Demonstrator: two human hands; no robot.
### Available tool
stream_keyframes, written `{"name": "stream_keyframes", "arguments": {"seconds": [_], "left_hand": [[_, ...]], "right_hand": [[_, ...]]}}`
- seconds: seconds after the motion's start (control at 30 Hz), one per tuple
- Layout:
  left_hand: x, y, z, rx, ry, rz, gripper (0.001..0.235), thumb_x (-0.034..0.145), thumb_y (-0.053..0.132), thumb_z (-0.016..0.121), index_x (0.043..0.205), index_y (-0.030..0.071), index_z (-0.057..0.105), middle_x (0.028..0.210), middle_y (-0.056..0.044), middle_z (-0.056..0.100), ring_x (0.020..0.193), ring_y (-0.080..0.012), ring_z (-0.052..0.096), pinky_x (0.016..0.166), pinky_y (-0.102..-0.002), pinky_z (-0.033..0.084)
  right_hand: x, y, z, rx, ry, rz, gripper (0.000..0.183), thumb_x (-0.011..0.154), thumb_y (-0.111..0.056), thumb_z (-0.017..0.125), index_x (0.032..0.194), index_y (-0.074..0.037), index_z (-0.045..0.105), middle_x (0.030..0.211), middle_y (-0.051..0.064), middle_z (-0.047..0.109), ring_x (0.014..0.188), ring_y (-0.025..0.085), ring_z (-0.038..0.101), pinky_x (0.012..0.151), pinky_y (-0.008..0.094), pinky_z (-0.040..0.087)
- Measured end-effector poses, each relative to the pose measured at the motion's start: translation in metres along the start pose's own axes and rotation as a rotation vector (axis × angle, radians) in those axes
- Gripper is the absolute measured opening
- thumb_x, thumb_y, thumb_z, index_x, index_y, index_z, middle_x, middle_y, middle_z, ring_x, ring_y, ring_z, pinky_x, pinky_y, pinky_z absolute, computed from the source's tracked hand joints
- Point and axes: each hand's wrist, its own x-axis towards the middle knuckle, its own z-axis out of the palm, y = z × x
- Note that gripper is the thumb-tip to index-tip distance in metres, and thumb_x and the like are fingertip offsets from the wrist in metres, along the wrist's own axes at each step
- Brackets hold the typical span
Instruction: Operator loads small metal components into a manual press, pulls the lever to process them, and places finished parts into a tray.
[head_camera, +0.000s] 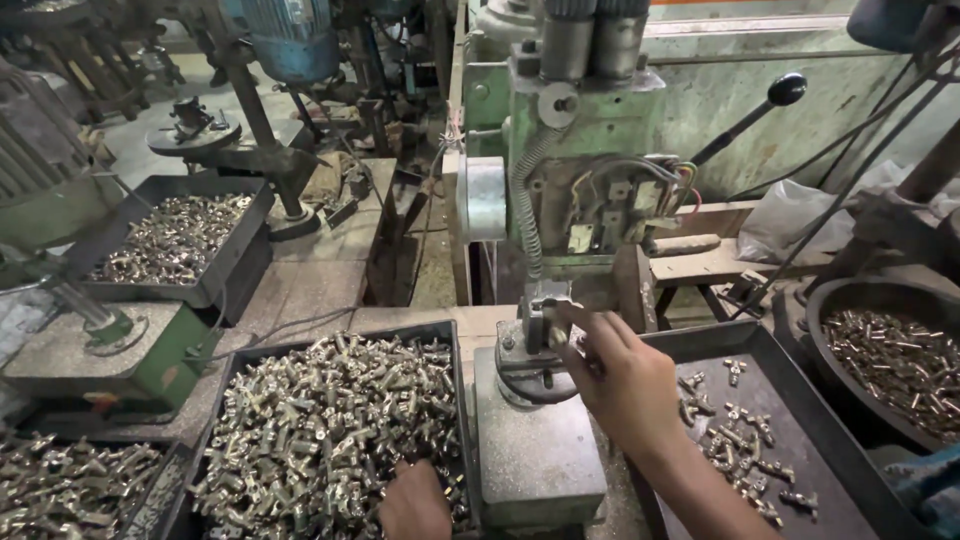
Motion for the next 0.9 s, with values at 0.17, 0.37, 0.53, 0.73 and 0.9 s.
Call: {"name": "stream_keyframes", "arguments": {"seconds": [0.17, 0.37, 0.53, 0.73, 0.9], "left_hand": [[-0.002, 0.011, -0.007, 0.044, -0.012, -0.001, 0.022, 0.096, 0.02, 0.053, 0.094, 0.015, 0.074, 0.11, -0.013, 0.068, 0.099, -0.0331, 0.073, 0.083, -0.047, 0.063], [-0.006, 0.019, -0.01, 0.083, 0.036, -0.052, 0.017, 0.092, 0.018, 0.058, 0.104, 0.017, 0.07, 0.112, -0.01, 0.065, 0.099, -0.0307, 0.073, 0.074, -0.043, 0.064], [-0.009, 0.005, -0.061, 0.038, 0.051, 0.026, 0.043, 0.079, 0.023, 0.075, 0.12, 0.015, 0.066, 0.108, -0.011, 0.065, 0.105, -0.0327, 0.067, 0.084, -0.044, 0.059], [-0.028, 0.044, -0.18, -1.738, -0.281, -0.171, 0.035, 0.097, 0.011, 0.057, 0.127, -0.006, 0.065, 0.12, -0.026, 0.064, 0.101, -0.0343, 0.07, 0.089, -0.043, 0.063], [-0.051, 0.108, -0.245, -1.807, -0.566, -0.1, 0.04, 0.091, -0.004, 0.054, 0.131, -0.002, 0.061, 0.124, -0.02, 0.069, 0.106, -0.028, 0.073, 0.099, -0.037, 0.058]], "right_hand": [[-0.05, 0.052, -0.007, 0.001, 0.015, 0.36, 0.043, 0.082, -0.014, 0.075, 0.124, -0.015, 0.068, 0.085, 0.005, 0.073, 0.058, 0.019, 0.068, 0.054, 0.034, 0.054], [-0.11, 0.062, 0.013, 0.024, -0.011, 0.65, 0.053, 0.084, -0.015, 0.076, 0.135, -0.017, 0.06, 0.074, 0.008, 0.073, 0.06, 0.018, 0.068, 0.058, 0.034, 0.055], [-0.142, 0.073, 0.037, 0.219, -0.045, 0.664, 0.047, 0.079, -0.014, 0.079, 0.125, -0.016, 0.067, 0.074, 0.005, 0.077, 0.062, 0.013, 0.07, 0.062, 0.029, 0.056], [-0.174, 0.112, 0.051, 0.278, 0.029, 0.538, 0.039, 0.079, -0.016, 0.079, 0.117, -0.013, 0.072, 0.079, 0.005, 0.078, 0.067, 0.009, 0.072, 0.066, 0.027, 0.057], [-0.188, 0.13, 0.051, 0.303, -0.021, 0.659, 0.036, 0.08, -0.013, 0.079, 0.115, -0.013, 0.074, 0.079, 0.003, 0.08, 0.069, 0.007, 0.073, 0.066, 0.025, 0.058]]}}
